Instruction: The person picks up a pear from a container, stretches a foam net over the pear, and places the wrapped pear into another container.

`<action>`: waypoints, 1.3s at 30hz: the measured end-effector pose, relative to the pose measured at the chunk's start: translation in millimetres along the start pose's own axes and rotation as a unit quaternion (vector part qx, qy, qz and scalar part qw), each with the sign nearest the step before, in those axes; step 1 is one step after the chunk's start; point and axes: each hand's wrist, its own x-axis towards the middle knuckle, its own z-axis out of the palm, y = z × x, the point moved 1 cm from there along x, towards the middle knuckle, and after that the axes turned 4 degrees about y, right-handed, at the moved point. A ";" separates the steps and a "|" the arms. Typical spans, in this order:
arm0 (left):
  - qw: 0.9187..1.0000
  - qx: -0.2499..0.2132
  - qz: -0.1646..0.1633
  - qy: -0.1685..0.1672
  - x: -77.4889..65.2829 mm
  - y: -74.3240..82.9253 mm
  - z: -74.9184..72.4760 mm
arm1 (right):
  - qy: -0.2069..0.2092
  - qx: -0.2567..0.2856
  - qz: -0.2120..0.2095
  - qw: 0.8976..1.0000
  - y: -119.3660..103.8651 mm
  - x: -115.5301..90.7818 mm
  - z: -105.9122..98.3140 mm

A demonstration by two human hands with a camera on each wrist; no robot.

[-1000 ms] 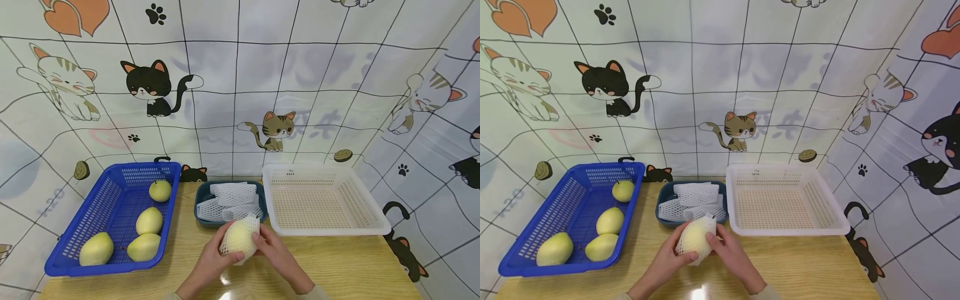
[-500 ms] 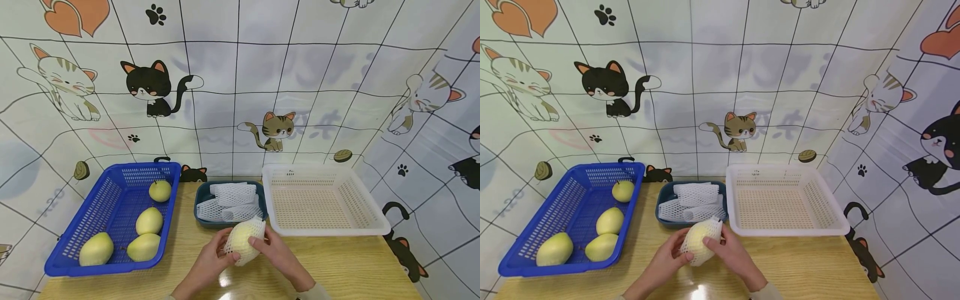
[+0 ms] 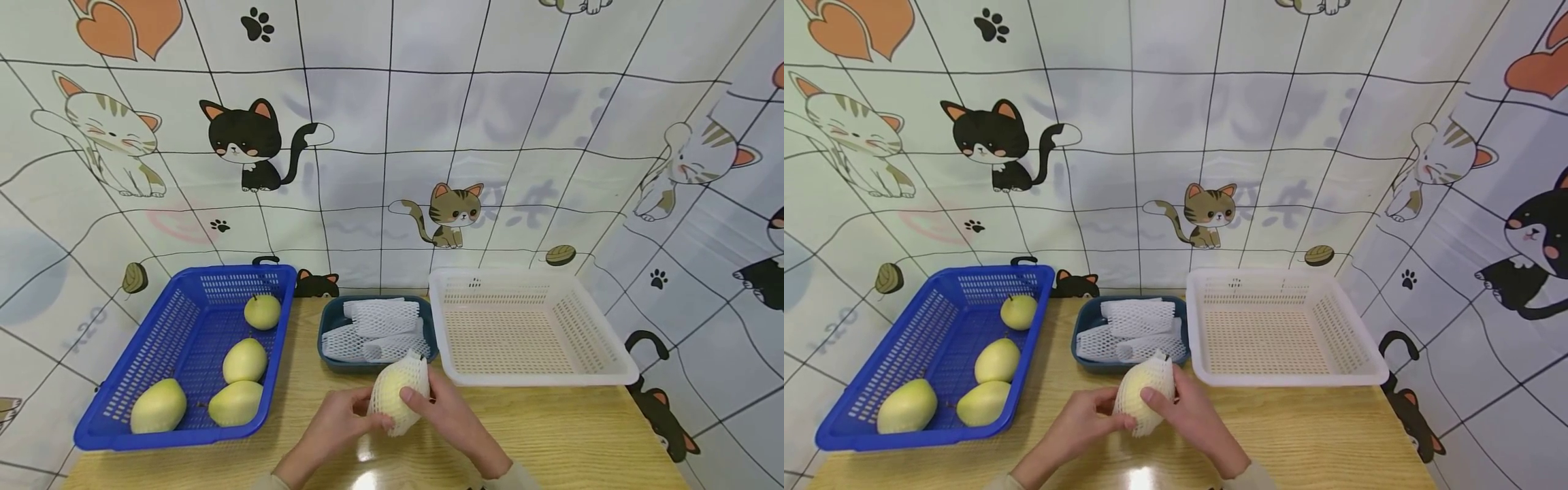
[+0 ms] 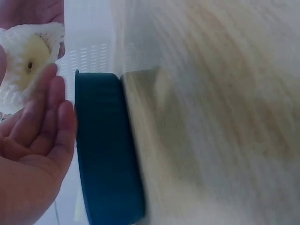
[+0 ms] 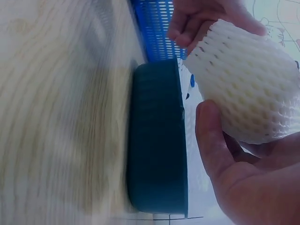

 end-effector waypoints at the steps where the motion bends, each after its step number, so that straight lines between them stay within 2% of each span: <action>1: 1.000 -0.002 0.000 0.009 -0.4 -0.3 0.3 | 0.000 -0.005 -0.002 1.000 0.2 0.0 0.2; 5: 0.999 -0.032 -0.007 0.030 -2.2 -1.9 1.7 | -0.002 -0.010 0.003 1.000 -0.4 0.1 1.3; 7: 0.999 -0.035 0.002 0.029 -2.5 -2.5 2.3 | 0.001 -0.006 0.016 1.000 -0.4 -0.1 1.6; 10: 0.999 -0.002 0.041 0.017 -2.0 -2.5 3.2 | 0.010 0.008 0.032 0.999 -0.3 -0.8 2.8; 13: 0.995 0.050 0.085 0.008 -1.2 -2.3 4.4 | 0.024 0.014 0.030 0.999 0.3 -1.2 4.6; 15: 0.992 0.073 0.101 0.007 -1.1 -2.0 4.8 | 0.035 0.010 0.025 0.999 0.5 -0.9 6.3; 17: 0.991 0.086 0.103 0.007 -0.8 -1.5 5.1 | 0.048 -0.002 0.024 0.999 0.2 -0.6 8.3; 24: 0.991 0.091 0.097 0.017 -6.1 -3.8 7.8 | 0.073 -0.064 0.036 0.995 -1.7 0.7 14.8; 33: 0.987 0.051 0.142 0.049 -5.8 -8.1 12.0 | 0.079 -0.034 0.039 0.996 -2.3 3.3 17.6; 36: 0.982 0.042 0.173 0.066 -4.9 -6.4 14.1 | 0.091 -0.011 0.037 0.995 -3.6 4.5 18.8; 39: 0.969 0.058 0.219 0.103 -4.7 -4.0 18.1 | 0.120 0.021 0.029 0.992 -4.8 5.5 21.4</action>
